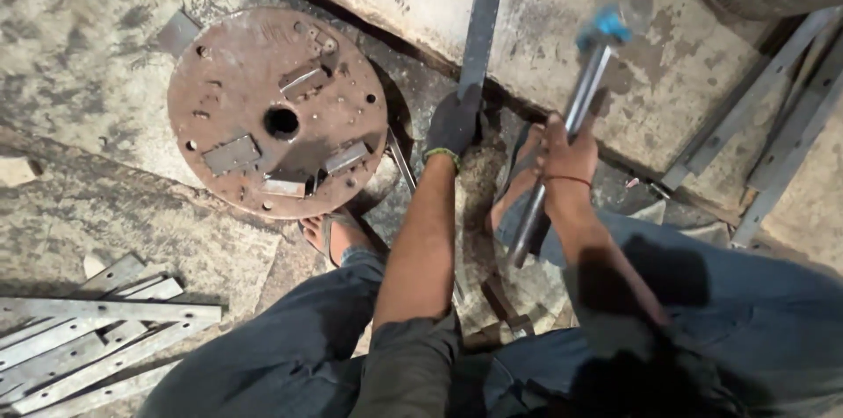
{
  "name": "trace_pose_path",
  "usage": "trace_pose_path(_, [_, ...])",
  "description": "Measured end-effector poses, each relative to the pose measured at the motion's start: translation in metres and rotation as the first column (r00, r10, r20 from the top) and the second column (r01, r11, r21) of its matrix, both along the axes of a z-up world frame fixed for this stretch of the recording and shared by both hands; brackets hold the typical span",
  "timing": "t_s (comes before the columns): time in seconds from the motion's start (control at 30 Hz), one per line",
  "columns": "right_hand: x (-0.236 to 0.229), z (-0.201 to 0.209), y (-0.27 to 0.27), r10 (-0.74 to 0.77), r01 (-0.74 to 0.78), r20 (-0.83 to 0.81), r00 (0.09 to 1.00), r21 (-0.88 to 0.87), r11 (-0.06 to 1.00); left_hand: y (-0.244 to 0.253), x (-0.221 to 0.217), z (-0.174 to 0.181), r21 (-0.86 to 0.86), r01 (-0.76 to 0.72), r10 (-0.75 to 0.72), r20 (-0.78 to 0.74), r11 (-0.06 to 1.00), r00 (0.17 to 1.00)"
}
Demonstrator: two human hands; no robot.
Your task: Hammering metal strips into a circular jig to shape them.
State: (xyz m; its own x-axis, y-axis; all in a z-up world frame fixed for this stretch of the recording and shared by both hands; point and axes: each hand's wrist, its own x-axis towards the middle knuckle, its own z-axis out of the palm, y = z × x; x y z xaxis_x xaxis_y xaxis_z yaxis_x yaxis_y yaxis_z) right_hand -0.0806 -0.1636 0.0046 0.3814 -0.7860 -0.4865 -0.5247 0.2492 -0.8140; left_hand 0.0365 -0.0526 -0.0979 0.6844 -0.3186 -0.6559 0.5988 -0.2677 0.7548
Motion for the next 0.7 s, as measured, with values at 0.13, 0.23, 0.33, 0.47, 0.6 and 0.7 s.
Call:
trace_pose_path(0.13, [0.037,0.022,0.016,0.128,-0.137,0.207,0.97,0.029,0.99,0.003,-0.002,-0.002,-0.012,0.052,-0.051,0.059,0.999,0.997])
trace_pose_path(0.23, [0.061,0.011,0.015,0.249,-0.284,0.378,0.892,0.04,0.958,0.006,-0.008,0.007,-0.061,-0.006,0.007,0.026,0.998,1.0])
trace_pose_path(0.33, [0.097,-0.018,0.0,0.302,-0.319,0.362,0.882,-0.014,0.948,0.003,-0.004,0.008,-0.038,-0.055,0.054,-0.027,0.998,0.998])
trace_pose_path(0.47, [0.119,-0.006,-0.01,0.354,-0.369,0.129,0.926,0.128,0.921,0.003,-0.012,-0.005,-0.139,-0.109,0.095,-0.106,0.984,0.99])
trace_pose_path(0.6, [0.128,0.001,-0.007,0.435,-0.443,0.236,0.869,-0.023,0.896,0.007,-0.01,0.009,0.062,-0.013,0.011,0.025,0.998,1.0])
trace_pose_path(0.7, [0.148,-0.019,-0.014,0.325,-0.341,0.225,0.919,0.038,0.939,0.01,-0.02,-0.019,0.202,0.066,-0.098,0.149,0.977,0.984])
